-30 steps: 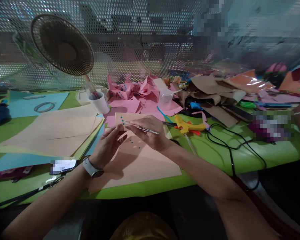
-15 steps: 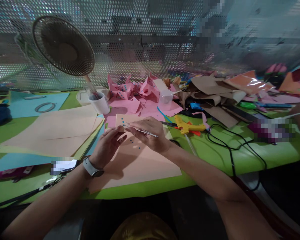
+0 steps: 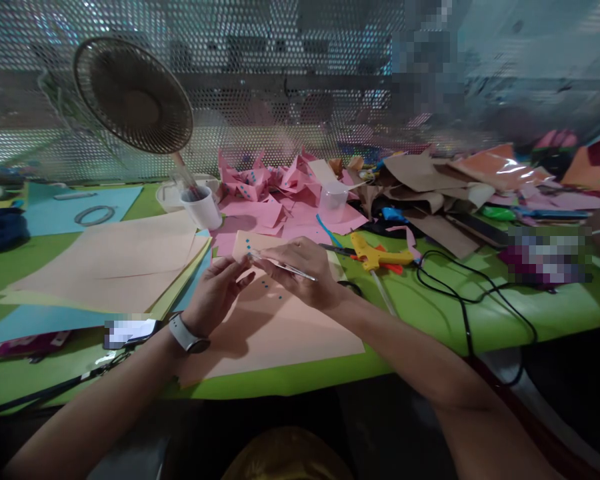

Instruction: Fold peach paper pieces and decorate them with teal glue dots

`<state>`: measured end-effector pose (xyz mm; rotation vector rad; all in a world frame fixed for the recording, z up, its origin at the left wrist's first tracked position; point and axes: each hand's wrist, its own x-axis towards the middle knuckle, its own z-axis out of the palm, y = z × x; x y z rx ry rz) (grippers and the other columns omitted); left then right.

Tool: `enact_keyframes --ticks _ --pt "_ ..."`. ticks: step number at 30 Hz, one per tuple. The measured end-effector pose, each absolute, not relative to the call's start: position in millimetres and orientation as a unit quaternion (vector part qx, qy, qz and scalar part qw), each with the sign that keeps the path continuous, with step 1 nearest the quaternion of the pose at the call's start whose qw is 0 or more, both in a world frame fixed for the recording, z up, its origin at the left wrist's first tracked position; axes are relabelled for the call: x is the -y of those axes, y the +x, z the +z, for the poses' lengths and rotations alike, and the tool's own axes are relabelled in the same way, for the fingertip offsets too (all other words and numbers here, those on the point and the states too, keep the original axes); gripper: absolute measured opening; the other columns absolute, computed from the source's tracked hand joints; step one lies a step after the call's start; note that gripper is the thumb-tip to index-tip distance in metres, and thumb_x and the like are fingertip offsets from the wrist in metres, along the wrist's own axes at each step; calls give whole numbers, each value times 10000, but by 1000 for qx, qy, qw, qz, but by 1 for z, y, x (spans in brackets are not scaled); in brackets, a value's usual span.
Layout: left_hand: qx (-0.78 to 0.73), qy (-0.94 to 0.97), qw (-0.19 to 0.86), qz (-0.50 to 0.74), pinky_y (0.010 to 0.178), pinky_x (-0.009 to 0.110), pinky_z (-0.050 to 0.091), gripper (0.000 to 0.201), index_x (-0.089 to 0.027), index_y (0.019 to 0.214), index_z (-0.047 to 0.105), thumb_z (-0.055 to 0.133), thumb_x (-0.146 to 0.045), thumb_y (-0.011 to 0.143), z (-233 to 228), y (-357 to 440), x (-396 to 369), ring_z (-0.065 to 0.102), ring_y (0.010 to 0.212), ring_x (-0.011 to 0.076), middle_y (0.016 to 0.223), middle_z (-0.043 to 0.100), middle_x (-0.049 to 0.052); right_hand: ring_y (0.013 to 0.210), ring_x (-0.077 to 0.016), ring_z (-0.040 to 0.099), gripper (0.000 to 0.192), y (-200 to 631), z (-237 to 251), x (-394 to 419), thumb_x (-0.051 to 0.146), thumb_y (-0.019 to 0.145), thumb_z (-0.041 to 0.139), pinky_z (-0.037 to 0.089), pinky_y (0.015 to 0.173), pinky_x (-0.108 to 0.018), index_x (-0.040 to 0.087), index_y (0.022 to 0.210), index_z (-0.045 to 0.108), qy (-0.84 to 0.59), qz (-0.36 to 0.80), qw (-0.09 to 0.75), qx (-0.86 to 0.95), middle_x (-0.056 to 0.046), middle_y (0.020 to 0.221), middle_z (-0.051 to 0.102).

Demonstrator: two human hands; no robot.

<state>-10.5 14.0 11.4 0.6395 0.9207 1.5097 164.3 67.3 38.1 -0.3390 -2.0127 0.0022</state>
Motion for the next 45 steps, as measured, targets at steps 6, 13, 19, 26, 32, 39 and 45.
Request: enact_keyframes --ticks 6,13,19,26,32,39,45 --pt "-408 296 576 643 752 230 521 225 -162 676 706 881 -298 637 14 -10 -14 616 798 110 778 684 2 768 -141 723 88 166 39 -66 206 908 670 532 731 -286 229 991 691 -144 15 533 834 -17 884 787" --pt "-431 339 545 634 738 231 501 237 -161 691 730 870 -346 643 16 -10 -13 604 711 98 731 678 5 693 -152 694 276 174 51 -70 391 971 564 559 712 -311 259 1185 677 -240 105 561 785 -32 925 755" --pt "-437 386 508 633 729 230 500 211 -171 710 746 830 -364 696 12 -10 -13 612 711 106 744 699 16 839 -177 682 338 171 45 -87 462 944 581 523 746 -281 223 1156 688 -313 193 454 812 -50 969 735" --pt "-436 392 505 633 734 230 525 237 -172 734 754 840 -387 683 12 -12 -13 632 726 114 767 710 19 712 -133 613 349 169 37 -92 442 874 670 493 684 -254 184 1105 717 -292 326 419 796 -19 820 673" --pt "-430 392 510 633 727 245 520 233 -173 716 750 862 -369 656 13 -12 -12 624 708 117 739 703 15 739 -145 622 307 169 41 -88 428 870 675 496 680 -258 203 1070 735 -289 312 417 803 -39 893 708" --pt "-433 417 498 625 740 265 503 224 -169 690 749 835 -377 693 11 -13 -13 615 703 126 708 699 22 726 -145 643 297 169 42 -84 436 883 658 516 682 -259 218 1065 744 -286 290 421 811 -35 898 728" --pt "-425 405 509 629 752 264 516 216 -177 725 764 850 -370 678 9 -14 -13 630 725 129 741 711 24 749 -145 661 279 170 42 -85 415 880 670 519 692 -251 218 1063 744 -285 290 423 810 -35 910 738"
